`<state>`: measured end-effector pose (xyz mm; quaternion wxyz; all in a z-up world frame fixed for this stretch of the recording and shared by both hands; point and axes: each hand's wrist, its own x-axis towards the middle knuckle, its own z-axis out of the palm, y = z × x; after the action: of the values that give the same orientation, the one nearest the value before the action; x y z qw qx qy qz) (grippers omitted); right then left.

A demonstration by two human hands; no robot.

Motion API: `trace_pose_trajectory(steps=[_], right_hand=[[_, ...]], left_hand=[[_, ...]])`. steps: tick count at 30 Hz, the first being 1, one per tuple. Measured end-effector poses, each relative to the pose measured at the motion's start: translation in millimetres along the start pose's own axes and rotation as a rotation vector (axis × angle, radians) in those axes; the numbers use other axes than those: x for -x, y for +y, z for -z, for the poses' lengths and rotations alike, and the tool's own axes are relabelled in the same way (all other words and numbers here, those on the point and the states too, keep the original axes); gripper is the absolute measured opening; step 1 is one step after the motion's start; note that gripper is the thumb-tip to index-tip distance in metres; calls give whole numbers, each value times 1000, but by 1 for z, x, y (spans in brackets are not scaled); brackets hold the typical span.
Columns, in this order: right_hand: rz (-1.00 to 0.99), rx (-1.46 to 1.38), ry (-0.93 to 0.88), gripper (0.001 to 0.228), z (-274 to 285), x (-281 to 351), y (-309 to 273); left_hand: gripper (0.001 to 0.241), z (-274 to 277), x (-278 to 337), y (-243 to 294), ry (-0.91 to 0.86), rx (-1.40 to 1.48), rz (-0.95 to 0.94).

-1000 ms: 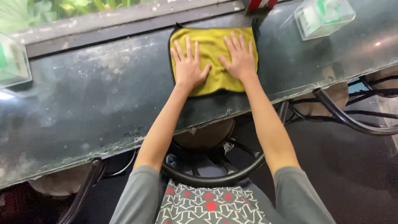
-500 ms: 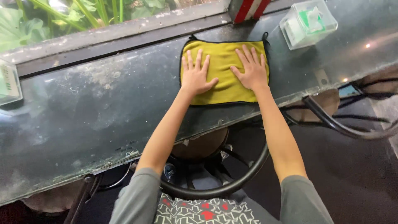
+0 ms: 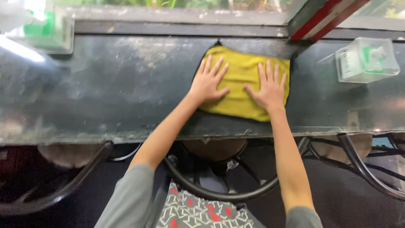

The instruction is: Wipe down a long counter using cleaning spray and a cloth.

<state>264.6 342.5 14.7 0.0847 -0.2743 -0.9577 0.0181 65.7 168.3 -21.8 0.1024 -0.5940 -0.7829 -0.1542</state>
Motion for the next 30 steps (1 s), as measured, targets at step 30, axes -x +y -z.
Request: trace_pose_trajectory(steps=[30], right_hand=[[306, -102, -247, 106, 7, -40, -233]], left_hand=[[91, 153, 165, -130, -392, -70, 394]])
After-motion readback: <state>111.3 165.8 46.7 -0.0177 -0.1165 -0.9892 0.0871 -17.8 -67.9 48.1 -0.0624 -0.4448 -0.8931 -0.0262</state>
